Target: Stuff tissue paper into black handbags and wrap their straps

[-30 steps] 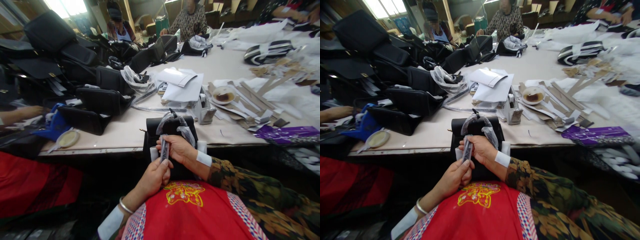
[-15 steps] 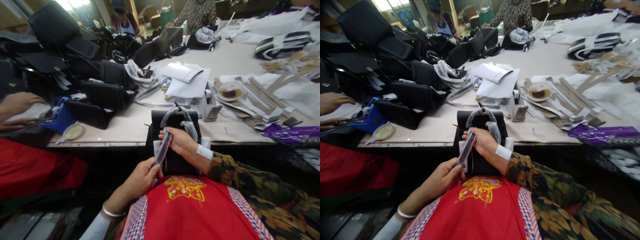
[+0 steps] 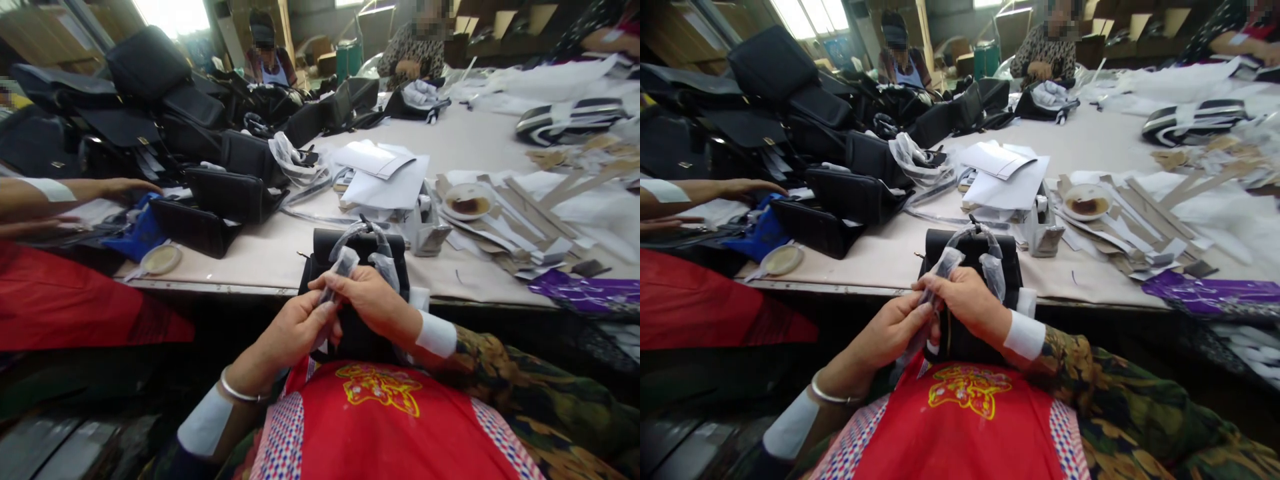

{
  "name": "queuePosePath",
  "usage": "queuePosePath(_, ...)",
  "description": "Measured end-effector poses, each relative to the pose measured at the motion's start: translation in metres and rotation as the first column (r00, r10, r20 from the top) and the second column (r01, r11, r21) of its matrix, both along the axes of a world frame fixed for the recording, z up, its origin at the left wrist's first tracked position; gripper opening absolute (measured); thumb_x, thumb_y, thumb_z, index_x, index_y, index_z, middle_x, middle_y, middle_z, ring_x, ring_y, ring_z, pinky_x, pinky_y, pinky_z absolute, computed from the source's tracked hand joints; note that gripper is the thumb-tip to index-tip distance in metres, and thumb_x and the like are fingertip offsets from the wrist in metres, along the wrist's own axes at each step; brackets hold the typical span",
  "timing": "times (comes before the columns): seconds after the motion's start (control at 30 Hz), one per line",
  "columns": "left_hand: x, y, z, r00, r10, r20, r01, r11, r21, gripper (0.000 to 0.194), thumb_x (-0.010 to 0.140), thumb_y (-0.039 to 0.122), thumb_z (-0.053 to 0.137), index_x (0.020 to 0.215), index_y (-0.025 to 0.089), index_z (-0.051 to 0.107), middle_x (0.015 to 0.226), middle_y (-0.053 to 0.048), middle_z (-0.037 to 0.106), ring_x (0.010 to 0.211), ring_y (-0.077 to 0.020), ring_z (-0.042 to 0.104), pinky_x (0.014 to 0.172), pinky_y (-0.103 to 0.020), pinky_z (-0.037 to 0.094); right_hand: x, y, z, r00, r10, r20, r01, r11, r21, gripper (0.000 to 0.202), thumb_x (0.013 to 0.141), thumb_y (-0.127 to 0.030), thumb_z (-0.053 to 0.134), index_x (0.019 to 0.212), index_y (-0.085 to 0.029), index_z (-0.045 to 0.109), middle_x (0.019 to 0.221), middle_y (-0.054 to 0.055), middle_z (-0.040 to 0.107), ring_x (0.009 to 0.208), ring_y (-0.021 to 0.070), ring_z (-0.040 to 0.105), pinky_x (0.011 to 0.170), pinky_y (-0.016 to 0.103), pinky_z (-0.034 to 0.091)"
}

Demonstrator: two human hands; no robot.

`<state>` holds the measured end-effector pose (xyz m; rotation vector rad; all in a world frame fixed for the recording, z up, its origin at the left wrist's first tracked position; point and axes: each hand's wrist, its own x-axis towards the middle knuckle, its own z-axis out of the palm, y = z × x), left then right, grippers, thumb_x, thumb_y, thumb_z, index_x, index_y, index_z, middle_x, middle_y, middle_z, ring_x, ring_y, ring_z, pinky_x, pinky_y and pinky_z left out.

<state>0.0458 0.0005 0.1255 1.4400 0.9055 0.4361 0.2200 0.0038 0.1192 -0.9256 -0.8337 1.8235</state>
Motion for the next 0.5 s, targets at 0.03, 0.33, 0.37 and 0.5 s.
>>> queuePosePath(0.03,-0.001,0.002,0.000,0.999,-0.039,0.010,0.039,0.999,0.003,0.042,0.097,0.051,0.053,0.083,0.013,0.067,0.075,-0.007,0.071,0.063,-0.0138,0.063,0.061,-0.023,0.047,0.006,0.009,0.005,0.993,-0.118,0.004,0.118,0.993,0.002,0.019,0.091,-0.031,0.064,0.090,-0.013,0.069,0.067,0.005,0.073,0.056,0.0182,0.068,0.057,0.029,0.055)
queuePosePath(0.33,0.002,0.012,0.005,0.996,0.072,0.060,-0.069,0.996,-0.049,0.043,0.093,0.056,0.056,0.078,0.015,0.062,0.057,-0.003,0.065,0.051,-0.0137,0.059,0.056,-0.024,0.047,0.005,0.011,0.007,0.980,0.037,-0.196,-0.024,0.998,0.066,0.044,0.089,-0.055,0.066,0.110,-0.016,0.066,0.087,0.007,0.077,0.070,0.0181,0.072,0.066,0.030,0.058)
queuePosePath(0.37,0.005,0.012,0.008,0.997,0.059,0.051,-0.059,0.998,-0.004,0.045,0.094,0.054,0.054,0.074,0.015,0.063,0.058,-0.004,0.066,0.053,-0.0139,0.060,0.059,-0.025,0.048,0.001,0.006,0.005,0.989,0.086,-0.121,-0.075,0.992,0.098,0.044,0.087,-0.054,0.069,0.106,-0.015,0.067,0.072,0.004,0.074,0.057,0.0161,0.068,0.057,0.028,0.055)
queuePosePath(0.5,0.010,0.014,0.011,1.000,-0.013,0.017,0.011,0.996,0.093,0.034,0.093,0.045,0.061,0.083,0.014,0.068,0.078,-0.008,0.073,0.070,-0.0157,0.065,0.070,-0.026,0.050,0.011,0.020,0.017,0.981,-0.191,0.029,0.185,0.973,0.135,0.024,0.088,-0.038,0.070,0.087,-0.014,0.070,0.068,0.004,0.072,0.058,0.0162,0.068,0.056,0.027,0.055)
